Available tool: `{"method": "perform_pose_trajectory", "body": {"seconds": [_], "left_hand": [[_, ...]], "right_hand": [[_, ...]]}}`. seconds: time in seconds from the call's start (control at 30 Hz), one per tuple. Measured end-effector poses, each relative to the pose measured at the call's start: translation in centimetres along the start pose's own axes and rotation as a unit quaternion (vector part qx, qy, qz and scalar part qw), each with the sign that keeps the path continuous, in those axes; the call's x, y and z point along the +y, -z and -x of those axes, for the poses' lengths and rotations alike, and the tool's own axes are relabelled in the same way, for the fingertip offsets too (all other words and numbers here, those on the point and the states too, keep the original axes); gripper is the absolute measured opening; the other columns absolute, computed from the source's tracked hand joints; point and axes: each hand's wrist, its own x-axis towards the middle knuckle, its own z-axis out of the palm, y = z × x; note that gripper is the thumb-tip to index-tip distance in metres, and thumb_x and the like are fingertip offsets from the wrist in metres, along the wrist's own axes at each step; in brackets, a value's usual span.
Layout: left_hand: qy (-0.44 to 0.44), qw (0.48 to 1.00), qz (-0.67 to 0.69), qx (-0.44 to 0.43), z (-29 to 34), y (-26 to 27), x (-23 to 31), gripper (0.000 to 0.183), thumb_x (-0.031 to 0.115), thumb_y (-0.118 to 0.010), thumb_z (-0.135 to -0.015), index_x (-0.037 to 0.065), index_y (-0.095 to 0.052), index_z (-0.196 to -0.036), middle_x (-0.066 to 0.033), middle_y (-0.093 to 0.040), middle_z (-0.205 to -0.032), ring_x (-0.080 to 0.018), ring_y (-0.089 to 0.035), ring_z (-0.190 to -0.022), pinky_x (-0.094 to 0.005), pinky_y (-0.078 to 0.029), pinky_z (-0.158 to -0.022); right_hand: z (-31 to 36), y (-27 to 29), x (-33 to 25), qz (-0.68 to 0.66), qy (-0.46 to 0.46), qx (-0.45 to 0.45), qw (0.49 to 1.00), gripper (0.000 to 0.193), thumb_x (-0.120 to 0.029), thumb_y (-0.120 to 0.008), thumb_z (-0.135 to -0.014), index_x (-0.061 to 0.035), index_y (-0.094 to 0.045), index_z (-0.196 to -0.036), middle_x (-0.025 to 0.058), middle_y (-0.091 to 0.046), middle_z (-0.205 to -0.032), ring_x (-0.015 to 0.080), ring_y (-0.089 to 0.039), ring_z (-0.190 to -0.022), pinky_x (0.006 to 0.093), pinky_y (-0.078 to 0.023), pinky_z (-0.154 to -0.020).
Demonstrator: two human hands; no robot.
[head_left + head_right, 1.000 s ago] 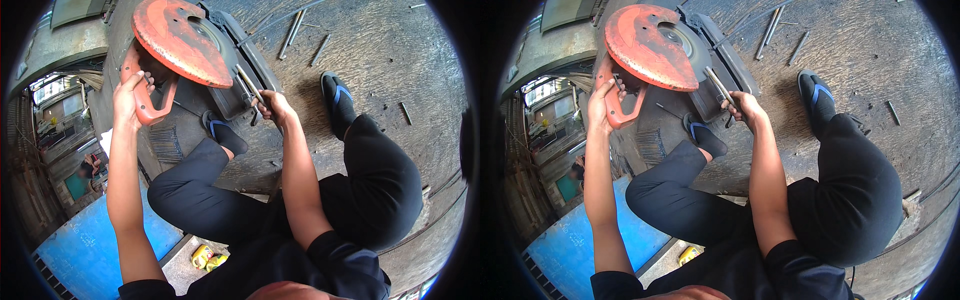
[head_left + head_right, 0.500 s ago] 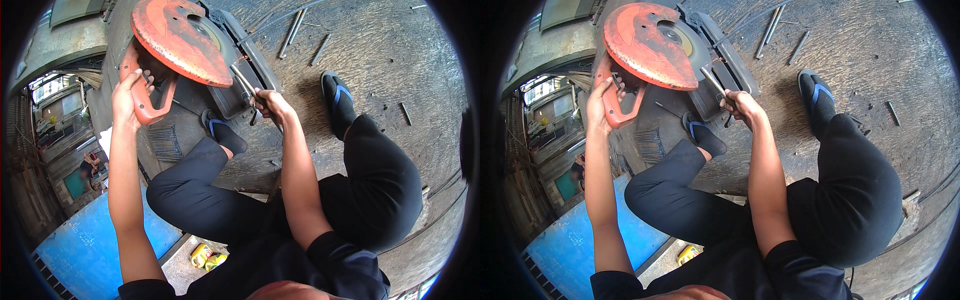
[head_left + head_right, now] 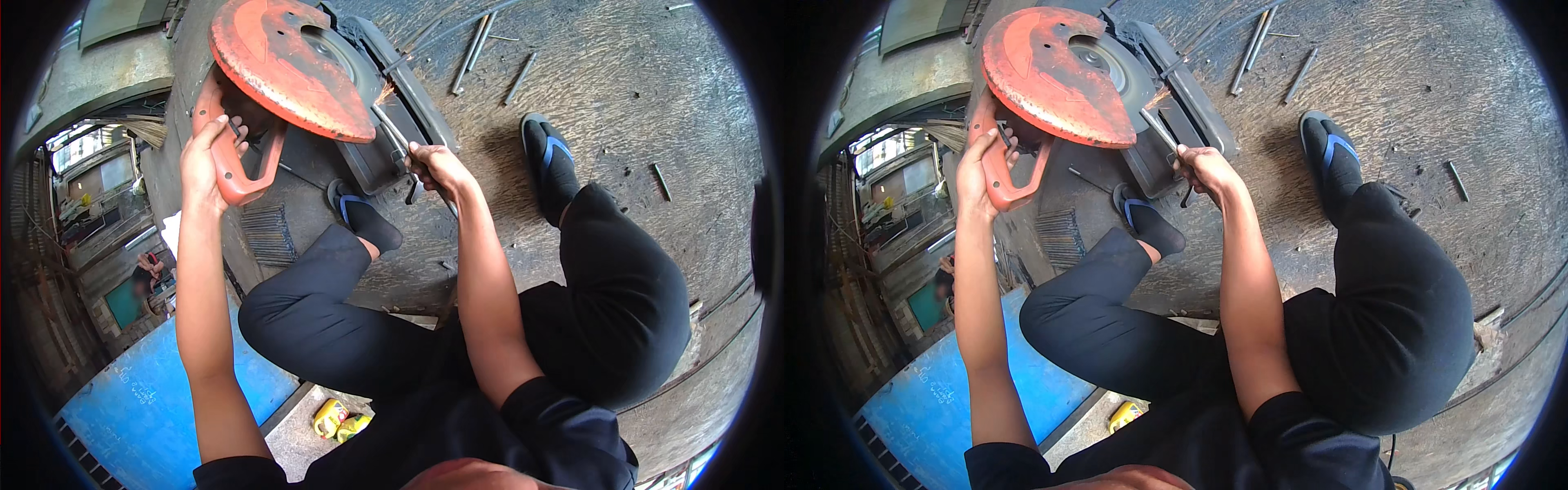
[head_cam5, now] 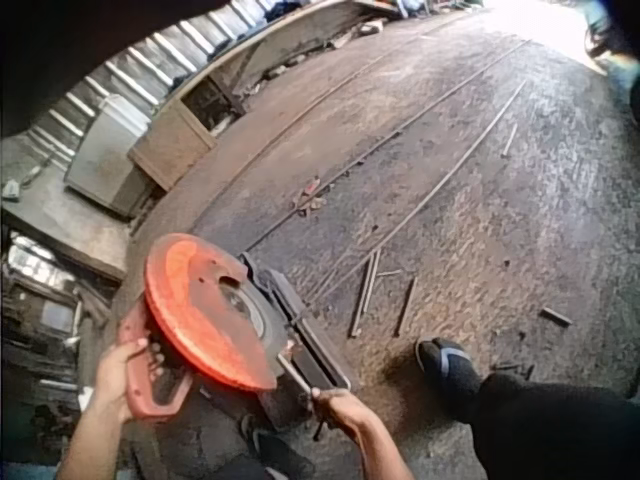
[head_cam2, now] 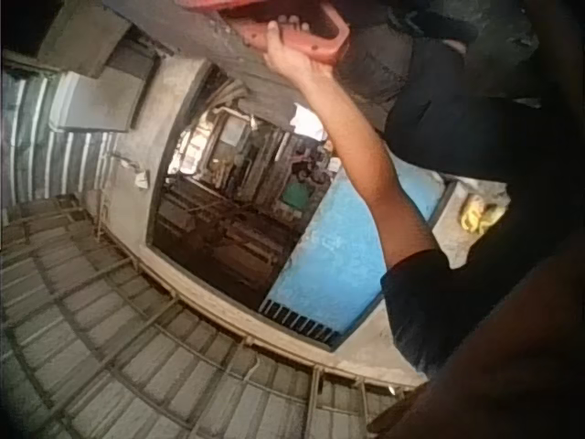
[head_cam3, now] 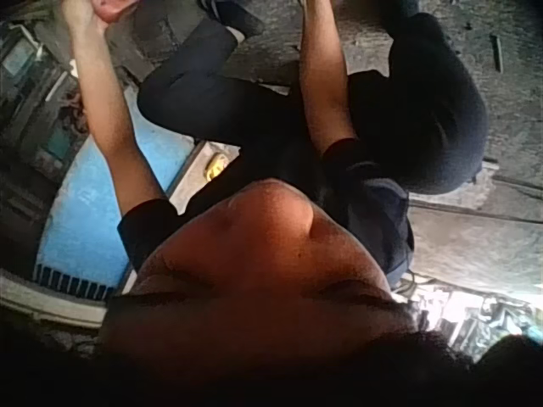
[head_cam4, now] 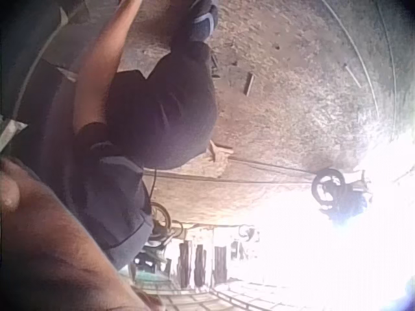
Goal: Cutting metal rods into smaller pieces using a chop saw.
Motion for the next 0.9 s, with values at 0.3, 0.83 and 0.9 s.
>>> {"method": "perform_pose_trajectory", "body": {"seconds": [0.3, 0.83, 0.9], "left_hand": [[0.014, 1.000, -0.024, -0.008, 0.2, 0.0, 0.2, 0.042, 0.019, -0.060, -0.087, 0.002, -0.048, -0.124, -0.0103, -0.060, -0.108, -0.0208, -0.060, -0.096, -0.0318, -0.049, -0.078], [0.000, 1.000, -0.011, 0.002, 0.2, -0.3, 0.3, 0.039, 0.015, -0.061, -0.087, -0.002, -0.050, -0.120, -0.0137, -0.064, -0.102, -0.0215, -0.064, -0.089, -0.0312, -0.051, -0.072], [0.001, 1.000, -0.010, 0.004, 0.2, -0.2, 0.3, 0.038, 0.015, -0.061, -0.087, -0.002, -0.050, -0.119, -0.0136, -0.064, -0.102, -0.0216, -0.064, -0.089, -0.0312, -0.051, -0.071]], "right_hand": [[-0.8, 0.2, 0.6, 0.011, 0.024, 0.030, 0.999, 0.033, -0.032, -0.057, -0.092, -0.0053, -0.062, -0.074, -0.0032, -0.045, -0.055, 0.0068, -0.036, -0.044, 0.0251, -0.025, -0.041], [-1.1, 0.3, 0.7, 0.034, 0.058, 0.052, 0.996, 0.031, -0.029, -0.062, -0.090, 0.0000, -0.066, -0.078, -0.0018, -0.051, -0.056, 0.0064, -0.037, -0.043, 0.0249, -0.025, -0.040], [-1.1, 0.2, 0.5, 0.054, 0.060, 0.054, 0.995, 0.030, -0.029, -0.064, -0.088, 0.0000, -0.068, -0.080, 0.0003, -0.054, -0.058, 0.0079, -0.041, -0.046, 0.0264, -0.030, -0.042]]}}
